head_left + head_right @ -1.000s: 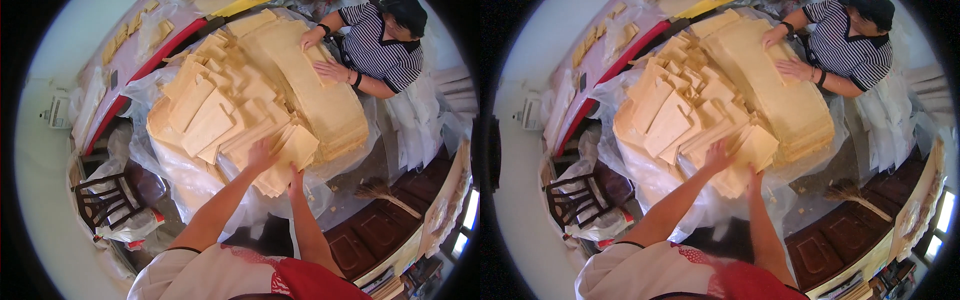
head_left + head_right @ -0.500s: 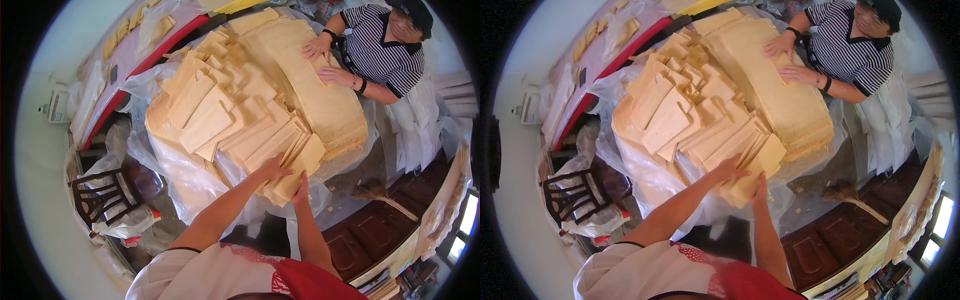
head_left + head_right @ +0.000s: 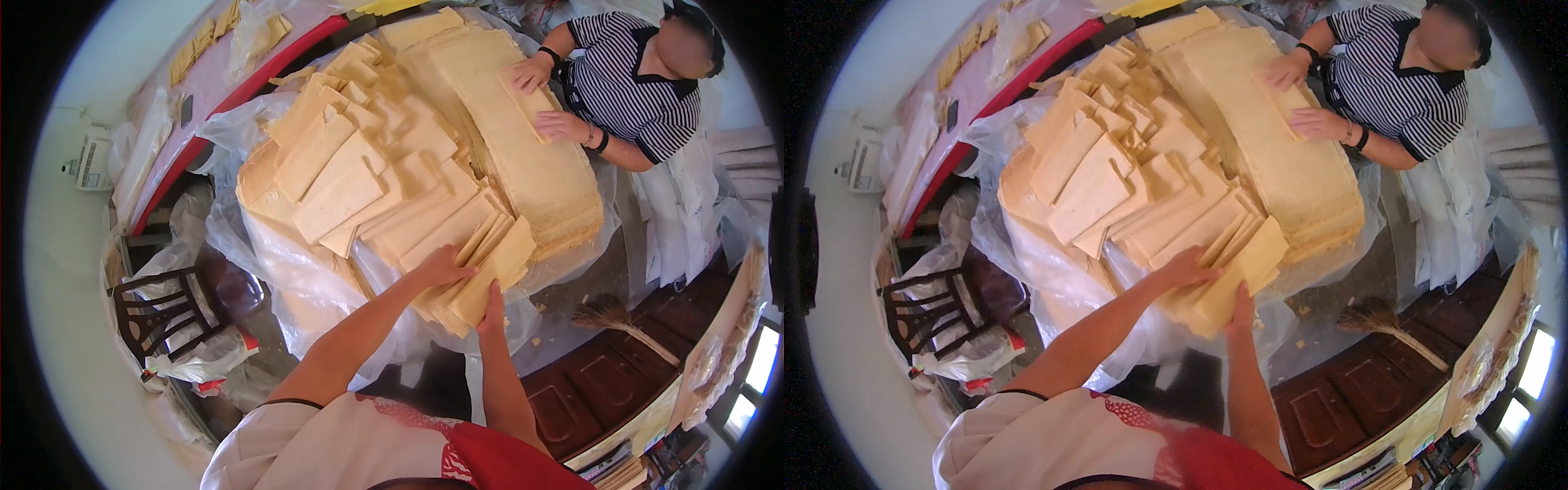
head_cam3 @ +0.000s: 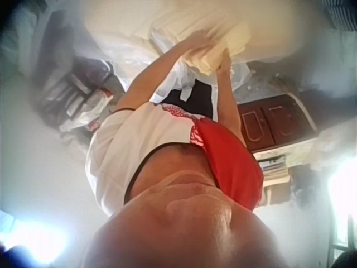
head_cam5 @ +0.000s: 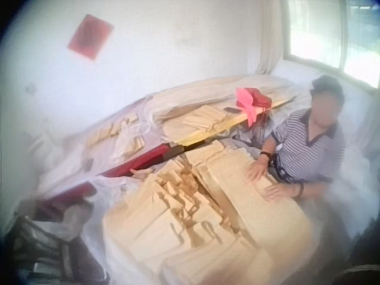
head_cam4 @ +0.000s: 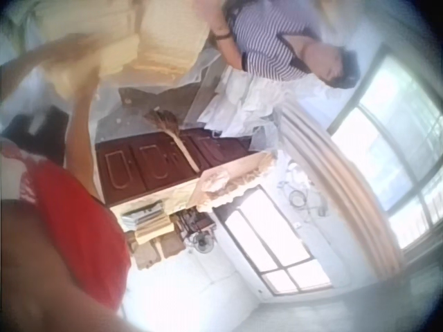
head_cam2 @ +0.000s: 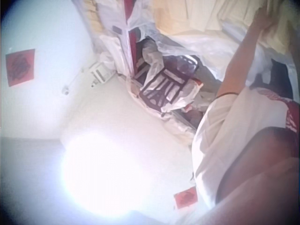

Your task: The person folds thin food sheets by hand, stacks them together, weighs bundles of the sheets on a digital scale, and opens a plastic bag.

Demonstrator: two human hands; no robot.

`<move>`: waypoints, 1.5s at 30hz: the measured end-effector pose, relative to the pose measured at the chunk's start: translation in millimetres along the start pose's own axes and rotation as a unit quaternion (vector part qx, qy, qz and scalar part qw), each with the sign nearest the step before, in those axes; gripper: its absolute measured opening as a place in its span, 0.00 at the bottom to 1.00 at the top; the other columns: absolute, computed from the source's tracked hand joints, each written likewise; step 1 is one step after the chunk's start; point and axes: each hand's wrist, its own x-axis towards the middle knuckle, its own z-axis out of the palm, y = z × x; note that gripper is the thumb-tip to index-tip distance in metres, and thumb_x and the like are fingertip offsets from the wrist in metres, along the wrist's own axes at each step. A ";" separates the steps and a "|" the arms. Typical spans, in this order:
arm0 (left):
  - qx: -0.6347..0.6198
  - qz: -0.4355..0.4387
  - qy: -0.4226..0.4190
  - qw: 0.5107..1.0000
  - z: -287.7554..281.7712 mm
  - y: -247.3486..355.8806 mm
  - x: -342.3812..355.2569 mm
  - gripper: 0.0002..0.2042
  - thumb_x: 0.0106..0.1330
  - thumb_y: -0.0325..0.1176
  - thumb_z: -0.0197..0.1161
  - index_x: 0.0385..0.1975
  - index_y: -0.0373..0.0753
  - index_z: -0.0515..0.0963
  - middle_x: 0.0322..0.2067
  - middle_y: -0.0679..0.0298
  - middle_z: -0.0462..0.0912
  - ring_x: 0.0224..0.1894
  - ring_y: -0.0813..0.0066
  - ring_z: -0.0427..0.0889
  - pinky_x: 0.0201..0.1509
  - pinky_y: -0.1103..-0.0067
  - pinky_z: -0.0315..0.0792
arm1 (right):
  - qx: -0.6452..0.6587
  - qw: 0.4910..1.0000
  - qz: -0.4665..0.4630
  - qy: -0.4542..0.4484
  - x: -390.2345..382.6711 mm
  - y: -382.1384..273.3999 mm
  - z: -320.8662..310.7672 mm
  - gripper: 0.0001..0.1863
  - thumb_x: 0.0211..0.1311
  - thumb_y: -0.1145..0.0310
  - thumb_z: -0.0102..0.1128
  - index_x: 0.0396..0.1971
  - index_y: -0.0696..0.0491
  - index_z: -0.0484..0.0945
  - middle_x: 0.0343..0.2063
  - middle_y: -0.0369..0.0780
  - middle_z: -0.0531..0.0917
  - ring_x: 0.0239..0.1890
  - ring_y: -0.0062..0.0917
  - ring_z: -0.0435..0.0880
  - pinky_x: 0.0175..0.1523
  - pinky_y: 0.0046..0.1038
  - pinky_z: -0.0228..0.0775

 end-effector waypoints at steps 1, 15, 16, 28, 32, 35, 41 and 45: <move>0.000 -0.001 0.001 1.000 -1.7 -0.4 -5.9 0.42 0.49 0.59 0.62 0.55 0.27 0.64 0.55 0.47 0.66 0.60 0.56 0.61 0.62 0.70 0.58 | 0.006 1.000 -0.014 0.011 -2.5 -1.1 5.4 0.27 0.64 0.60 0.51 0.59 0.54 0.57 0.53 0.42 0.69 0.53 0.32 0.71 0.56 0.35 0.67; -0.604 -0.058 -0.064 0.792 -62.0 -60.8 -108.3 0.27 0.57 0.41 0.59 0.55 0.33 0.65 0.50 0.54 0.74 0.51 0.61 0.74 0.58 0.68 0.66 | -0.373 0.917 -0.141 -0.025 -20.1 29.4 137.5 0.30 0.62 0.67 0.51 0.62 0.58 0.53 0.55 0.44 0.66 0.53 0.25 0.69 0.53 0.27 0.65; -0.570 -0.035 -0.019 0.821 -64.3 -48.6 -117.7 0.29 0.56 0.39 0.61 0.56 0.34 0.63 0.51 0.55 0.73 0.52 0.64 0.74 0.57 0.70 0.67 | -0.368 0.919 -0.142 -0.023 -18.2 32.4 140.4 0.30 0.62 0.67 0.51 0.62 0.58 0.53 0.55 0.44 0.66 0.53 0.25 0.69 0.53 0.27 0.65; -0.160 0.055 0.173 0.970 -49.2 -38.1 -57.5 0.35 0.52 0.42 0.66 0.60 0.38 0.60 0.50 0.56 0.73 0.53 0.69 0.71 0.57 0.74 0.63 | -0.266 0.962 0.033 -0.057 19.9 45.6 103.8 0.31 0.66 0.45 0.36 0.59 0.53 0.62 0.54 0.37 0.69 0.54 0.24 0.67 0.59 0.26 0.55; -0.158 0.044 0.163 0.973 -51.6 -39.2 -48.6 0.36 0.50 0.43 0.67 0.59 0.38 0.61 0.49 0.55 0.75 0.51 0.66 0.73 0.56 0.75 0.65 | -0.256 0.963 -0.060 -0.063 27.2 45.6 108.8 0.30 0.64 0.51 0.45 0.60 0.55 0.58 0.54 0.42 0.68 0.52 0.28 0.69 0.58 0.29 0.57; -0.203 0.018 0.126 0.971 -50.3 -63.3 -40.7 0.37 0.50 0.43 0.67 0.60 0.39 0.60 0.49 0.55 0.75 0.52 0.66 0.73 0.56 0.75 0.64 | -0.295 0.952 -0.072 -0.036 32.4 44.7 113.5 0.30 0.63 0.55 0.49 0.59 0.55 0.57 0.51 0.44 0.70 0.52 0.28 0.69 0.56 0.28 0.60; -0.181 0.084 0.160 0.967 -46.1 -40.8 -113.4 0.40 0.48 0.45 0.69 0.61 0.41 0.58 0.51 0.56 0.73 0.54 0.66 0.70 0.56 0.74 0.65 | -0.348 0.919 -0.094 -0.159 -27.2 48.7 148.4 0.27 0.63 0.62 0.50 0.58 0.55 0.58 0.47 0.43 0.73 0.51 0.28 0.72 0.53 0.30 0.66; -0.046 0.147 0.277 0.948 -40.8 -57.8 -195.6 0.41 0.45 0.44 0.72 0.60 0.38 0.59 0.55 0.54 0.67 0.55 0.58 0.69 0.57 0.71 0.64 | -0.397 0.844 -0.143 -0.330 -69.9 75.3 144.8 0.36 0.52 0.64 0.62 0.60 0.56 0.56 0.50 0.43 0.72 0.51 0.30 0.72 0.55 0.31 0.65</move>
